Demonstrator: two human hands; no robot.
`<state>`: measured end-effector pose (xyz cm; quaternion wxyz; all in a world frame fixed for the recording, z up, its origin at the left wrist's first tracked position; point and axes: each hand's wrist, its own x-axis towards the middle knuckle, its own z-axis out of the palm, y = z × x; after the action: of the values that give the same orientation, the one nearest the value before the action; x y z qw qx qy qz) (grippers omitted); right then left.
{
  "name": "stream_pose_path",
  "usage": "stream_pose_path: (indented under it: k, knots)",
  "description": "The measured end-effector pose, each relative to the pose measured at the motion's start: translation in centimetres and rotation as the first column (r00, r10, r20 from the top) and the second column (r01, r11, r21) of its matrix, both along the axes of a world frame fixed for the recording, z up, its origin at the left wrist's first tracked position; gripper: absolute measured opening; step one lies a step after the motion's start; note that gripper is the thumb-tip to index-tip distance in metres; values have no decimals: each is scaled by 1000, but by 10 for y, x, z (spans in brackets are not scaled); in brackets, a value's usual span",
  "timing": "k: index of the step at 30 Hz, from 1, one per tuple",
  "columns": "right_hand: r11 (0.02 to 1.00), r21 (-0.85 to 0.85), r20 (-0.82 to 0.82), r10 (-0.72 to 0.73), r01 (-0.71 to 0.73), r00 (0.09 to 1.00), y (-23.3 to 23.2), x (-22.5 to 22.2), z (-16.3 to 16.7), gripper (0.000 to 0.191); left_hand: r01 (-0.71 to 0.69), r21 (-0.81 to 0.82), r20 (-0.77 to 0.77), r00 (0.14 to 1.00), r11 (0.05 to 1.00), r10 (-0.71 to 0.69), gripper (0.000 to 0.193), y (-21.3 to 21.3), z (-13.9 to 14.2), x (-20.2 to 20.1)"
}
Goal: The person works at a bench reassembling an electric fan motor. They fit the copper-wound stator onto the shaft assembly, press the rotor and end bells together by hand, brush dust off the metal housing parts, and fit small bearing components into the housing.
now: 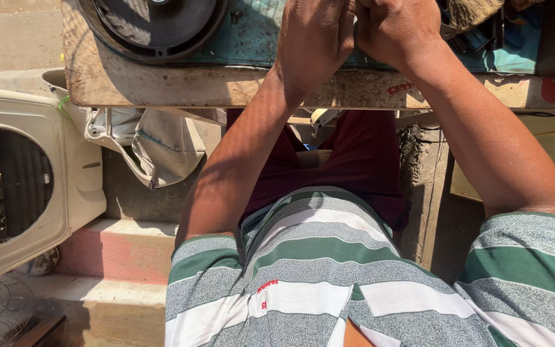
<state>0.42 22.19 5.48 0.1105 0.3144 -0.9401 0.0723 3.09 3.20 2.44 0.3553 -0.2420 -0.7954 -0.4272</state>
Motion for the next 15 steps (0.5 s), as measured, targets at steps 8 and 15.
stream_pose_path:
  k: [8,15]
  knots:
    - [966,-160,-78,194,-204,978,-3,5,9,7,18,152,33,999,988,-23,44,-3,-13,5]
    - [975,-175,-16,133,-134,991,-11,11,17,13,17,153,-49,999,988,-9,54,-1,-20,10]
